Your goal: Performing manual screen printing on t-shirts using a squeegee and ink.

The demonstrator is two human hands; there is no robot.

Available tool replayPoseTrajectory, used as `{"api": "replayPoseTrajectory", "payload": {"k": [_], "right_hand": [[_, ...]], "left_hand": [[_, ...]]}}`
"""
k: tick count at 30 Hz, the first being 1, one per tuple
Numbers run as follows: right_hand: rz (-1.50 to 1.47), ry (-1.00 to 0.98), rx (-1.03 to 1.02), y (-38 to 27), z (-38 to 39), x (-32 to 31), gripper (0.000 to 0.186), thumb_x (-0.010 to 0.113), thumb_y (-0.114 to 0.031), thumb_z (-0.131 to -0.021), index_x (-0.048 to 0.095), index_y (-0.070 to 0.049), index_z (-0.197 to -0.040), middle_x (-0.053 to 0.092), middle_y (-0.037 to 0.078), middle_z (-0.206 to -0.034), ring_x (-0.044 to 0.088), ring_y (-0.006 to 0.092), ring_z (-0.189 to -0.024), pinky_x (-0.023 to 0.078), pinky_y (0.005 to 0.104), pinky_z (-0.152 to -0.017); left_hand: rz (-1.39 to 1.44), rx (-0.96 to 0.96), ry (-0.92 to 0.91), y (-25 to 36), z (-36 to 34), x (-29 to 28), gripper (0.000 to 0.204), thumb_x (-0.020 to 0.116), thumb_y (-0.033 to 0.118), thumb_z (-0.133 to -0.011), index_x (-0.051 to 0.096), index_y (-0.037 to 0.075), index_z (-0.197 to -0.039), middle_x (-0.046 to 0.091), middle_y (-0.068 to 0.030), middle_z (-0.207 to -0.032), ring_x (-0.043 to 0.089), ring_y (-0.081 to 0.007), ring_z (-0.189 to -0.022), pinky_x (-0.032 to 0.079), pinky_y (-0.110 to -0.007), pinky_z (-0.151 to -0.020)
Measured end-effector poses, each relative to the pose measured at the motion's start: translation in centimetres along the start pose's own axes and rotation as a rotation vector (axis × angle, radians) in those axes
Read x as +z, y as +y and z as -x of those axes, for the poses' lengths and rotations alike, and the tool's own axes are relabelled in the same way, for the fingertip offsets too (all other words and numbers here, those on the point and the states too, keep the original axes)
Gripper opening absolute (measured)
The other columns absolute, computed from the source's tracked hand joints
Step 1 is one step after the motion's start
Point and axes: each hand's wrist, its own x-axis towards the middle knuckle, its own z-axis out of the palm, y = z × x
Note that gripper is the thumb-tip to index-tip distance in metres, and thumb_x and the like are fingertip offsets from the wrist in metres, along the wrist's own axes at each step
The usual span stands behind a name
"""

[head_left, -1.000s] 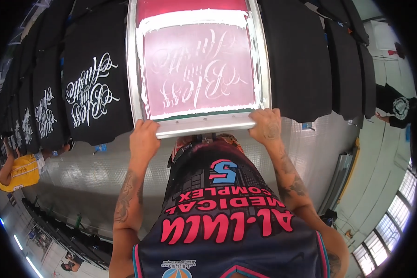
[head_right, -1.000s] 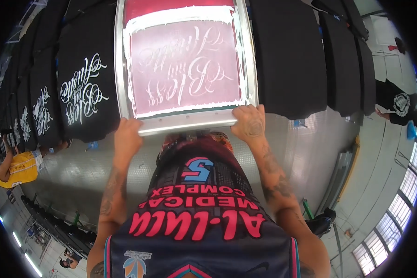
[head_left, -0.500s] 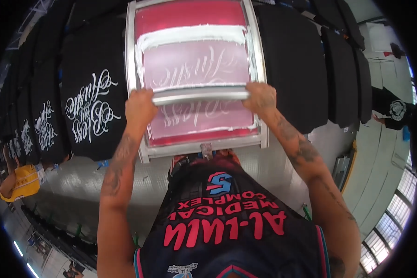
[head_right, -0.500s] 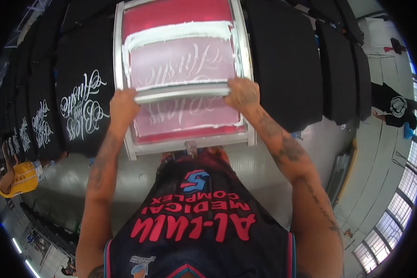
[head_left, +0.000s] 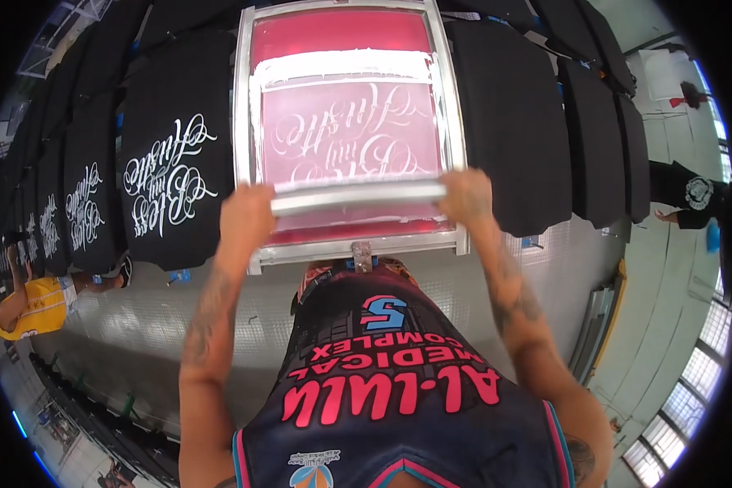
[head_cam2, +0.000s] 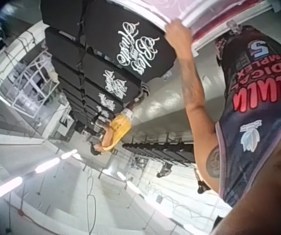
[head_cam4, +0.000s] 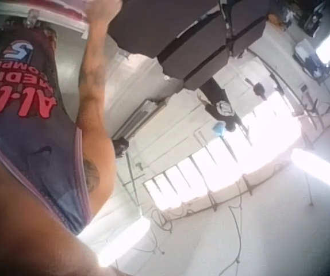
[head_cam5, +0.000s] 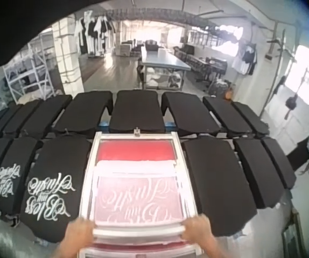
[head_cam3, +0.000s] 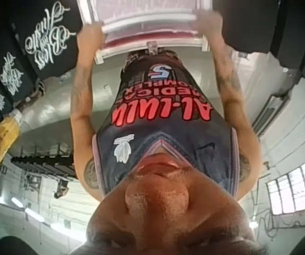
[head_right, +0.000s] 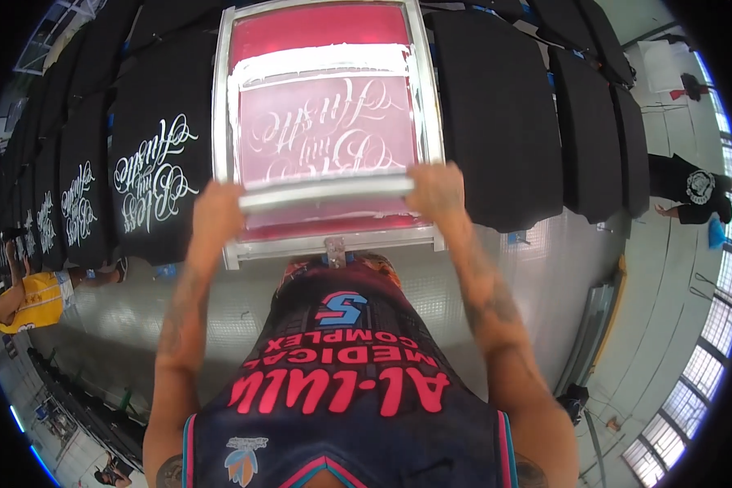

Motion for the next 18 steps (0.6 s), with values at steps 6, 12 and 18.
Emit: {"api": "replayPoseTrajectory", "payload": {"k": [6, 12, 18], "right_hand": [[-0.050, -0.043, 0.024, -2.8, 4.9, 0.1, 0.009, 0.068, -0.015, -0.058, 0.065, -0.013, -0.067, 0.065, 0.008, -0.068, 0.065, 0.0294, -0.070, 0.042, 0.0441, -0.064], [-0.133, 0.055, 0.016, -3.6, 7.4, 1.0, 0.013, 0.067, -0.014, -0.056, 0.064, -0.012, -0.068, 0.065, 0.009, -0.073, 0.065, 0.0311, -0.070, 0.051, 0.0436, -0.058], [-0.078, 0.043, 0.078, 0.4, -5.7, 2.5, 0.013, 0.070, -0.016, -0.062, 0.066, -0.009, -0.072, 0.068, 0.011, -0.076, 0.068, 0.0328, -0.074, 0.056, 0.0444, -0.066]], "left_hand": [[0.091, -0.023, 0.076, 2.6, 6.0, 2.2, 0.017, 0.073, 0.005, -0.068, 0.065, 0.007, -0.084, 0.067, -0.0105, -0.088, 0.064, -0.0332, -0.087, 0.056, -0.045, -0.072], [0.026, -0.145, 0.130, 4.7, 8.1, 3.5, 0.015, 0.067, 0.002, -0.071, 0.065, 0.005, -0.086, 0.067, -0.0109, -0.088, 0.063, -0.0348, -0.090, 0.057, -0.047, -0.071], [-0.046, -0.153, 0.055, -1.1, -6.2, 2.8, 0.012, 0.067, 0.003, -0.071, 0.066, 0.005, -0.083, 0.068, -0.0130, -0.089, 0.064, -0.0351, -0.090, 0.058, -0.047, -0.072]]}}
